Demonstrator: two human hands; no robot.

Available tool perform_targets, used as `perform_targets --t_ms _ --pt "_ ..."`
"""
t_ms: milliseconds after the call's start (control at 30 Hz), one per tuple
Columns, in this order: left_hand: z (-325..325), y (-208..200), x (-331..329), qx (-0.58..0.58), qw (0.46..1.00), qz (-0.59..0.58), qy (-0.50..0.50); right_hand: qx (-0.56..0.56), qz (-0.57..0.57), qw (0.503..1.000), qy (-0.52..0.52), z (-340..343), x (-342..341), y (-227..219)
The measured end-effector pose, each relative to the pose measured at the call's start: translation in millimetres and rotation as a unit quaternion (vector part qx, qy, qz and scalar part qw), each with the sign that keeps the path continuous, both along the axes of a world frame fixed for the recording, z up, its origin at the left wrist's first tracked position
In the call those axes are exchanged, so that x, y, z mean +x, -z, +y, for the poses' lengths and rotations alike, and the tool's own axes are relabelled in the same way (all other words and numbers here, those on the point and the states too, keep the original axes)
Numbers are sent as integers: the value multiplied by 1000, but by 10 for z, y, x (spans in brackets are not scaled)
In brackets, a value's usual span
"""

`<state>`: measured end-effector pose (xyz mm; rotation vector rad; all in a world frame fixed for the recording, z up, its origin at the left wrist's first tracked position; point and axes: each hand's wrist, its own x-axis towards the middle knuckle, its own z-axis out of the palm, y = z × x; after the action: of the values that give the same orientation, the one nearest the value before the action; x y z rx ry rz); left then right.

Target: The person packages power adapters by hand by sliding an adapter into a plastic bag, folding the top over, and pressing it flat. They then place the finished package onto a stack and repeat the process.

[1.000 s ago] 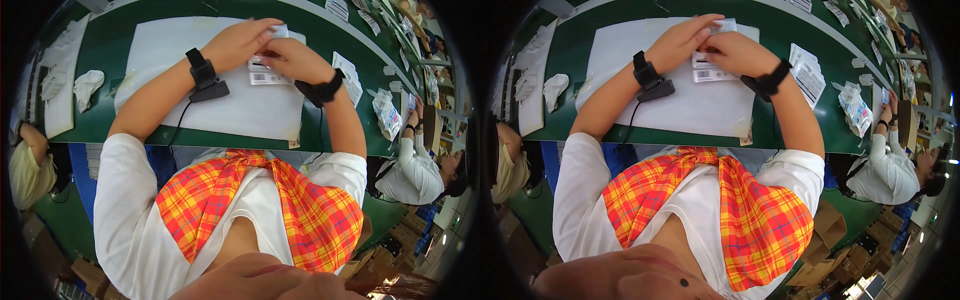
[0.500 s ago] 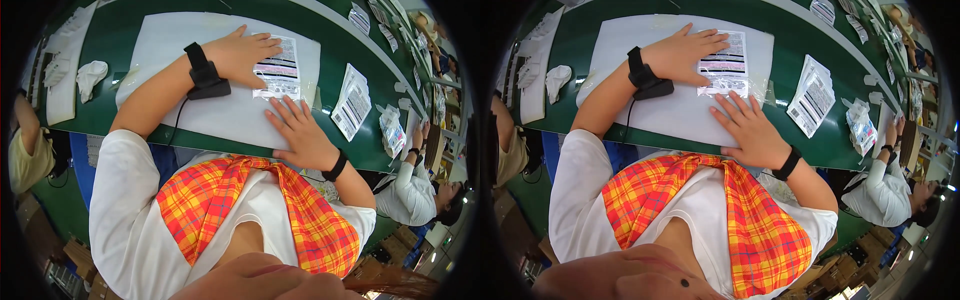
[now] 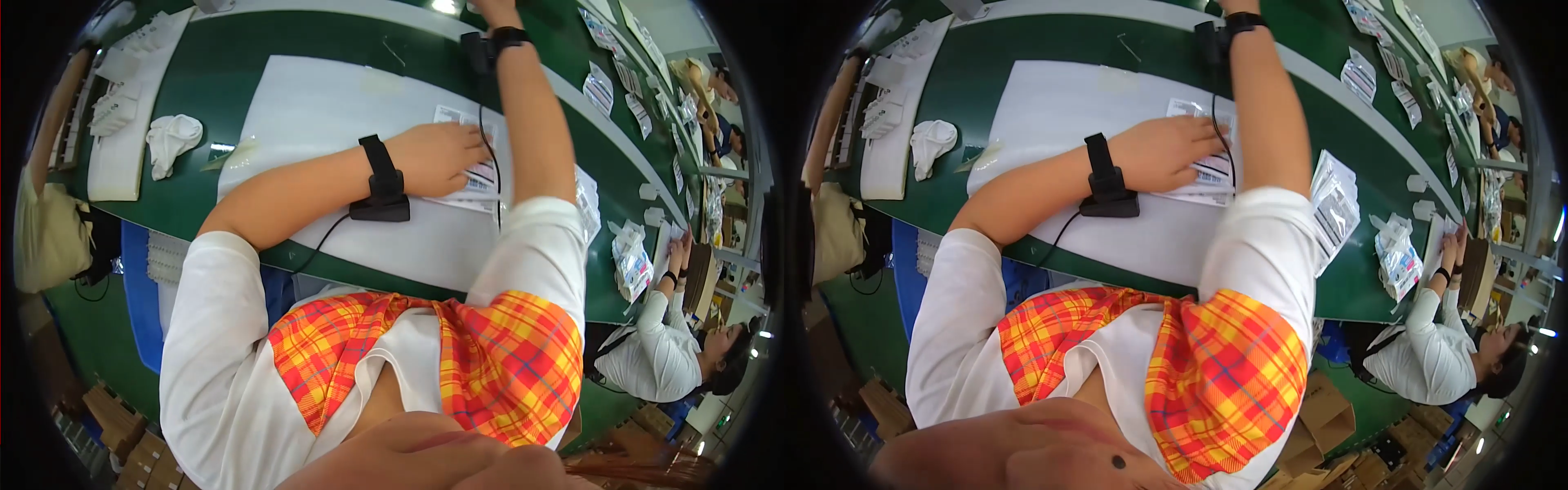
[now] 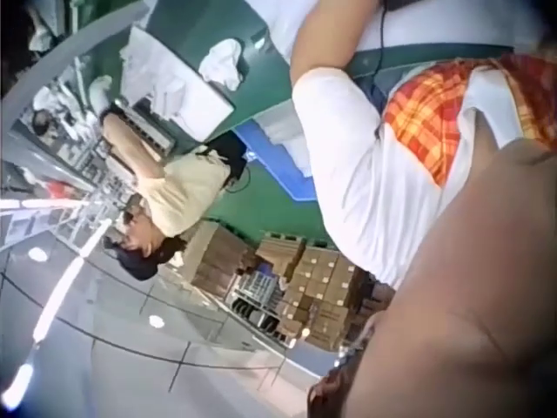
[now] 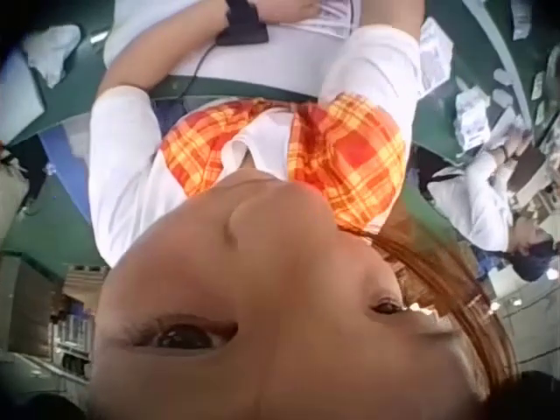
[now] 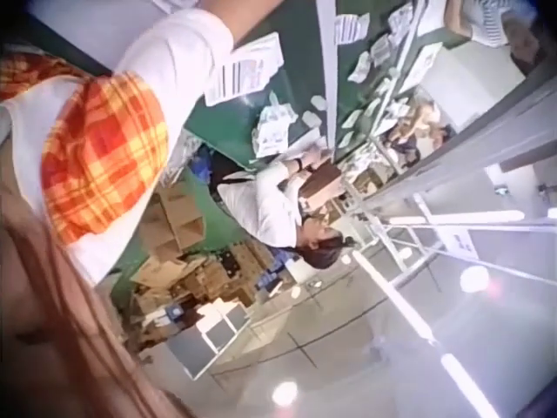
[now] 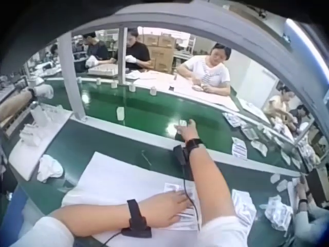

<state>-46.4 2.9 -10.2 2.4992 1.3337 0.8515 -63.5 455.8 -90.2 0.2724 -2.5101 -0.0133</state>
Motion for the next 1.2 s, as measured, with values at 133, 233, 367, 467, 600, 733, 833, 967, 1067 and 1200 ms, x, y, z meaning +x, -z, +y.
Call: perform_targets --t_ms 133,233,367,467,600,733,833,967,1067,1200 --pt "-341 378 -354 -123 987 20 -98 -578 150 719 354 -1955 -1209 145" --pt "-275 231 -221 -74 994 50 -69 -808 209 543 90 -1829 -647 -402" --pt "-191 333 -145 -21 994 75 -79 -743 58 667 12 -1893 241 -892" --pt "-293 357 -124 1 988 98 -120 -561 -54 812 149 -3075 851 -1407" --pt "-284 160 -153 0 983 126 -135 -295 -115 930 185 -3694 1455 -1360" --pt "-207 208 -192 -42 989 69 -122 -576 -52 798 170 -4085 1876 -1009" --pt "-220 293 -181 -50 984 0 -171 -577 -27 798 175 -4300 2025 -933" --pt "-248 149 -150 -181 957 -143 -177 -382 -80 892 230 -4369 2061 -918" --pt "-264 111 -140 -143 974 -71 -158 -380 -61 880 277 -4287 1991 -890" --pt "-323 170 -85 -97 979 23 -175 -418 -151 846 294 -4175 1984 -896"
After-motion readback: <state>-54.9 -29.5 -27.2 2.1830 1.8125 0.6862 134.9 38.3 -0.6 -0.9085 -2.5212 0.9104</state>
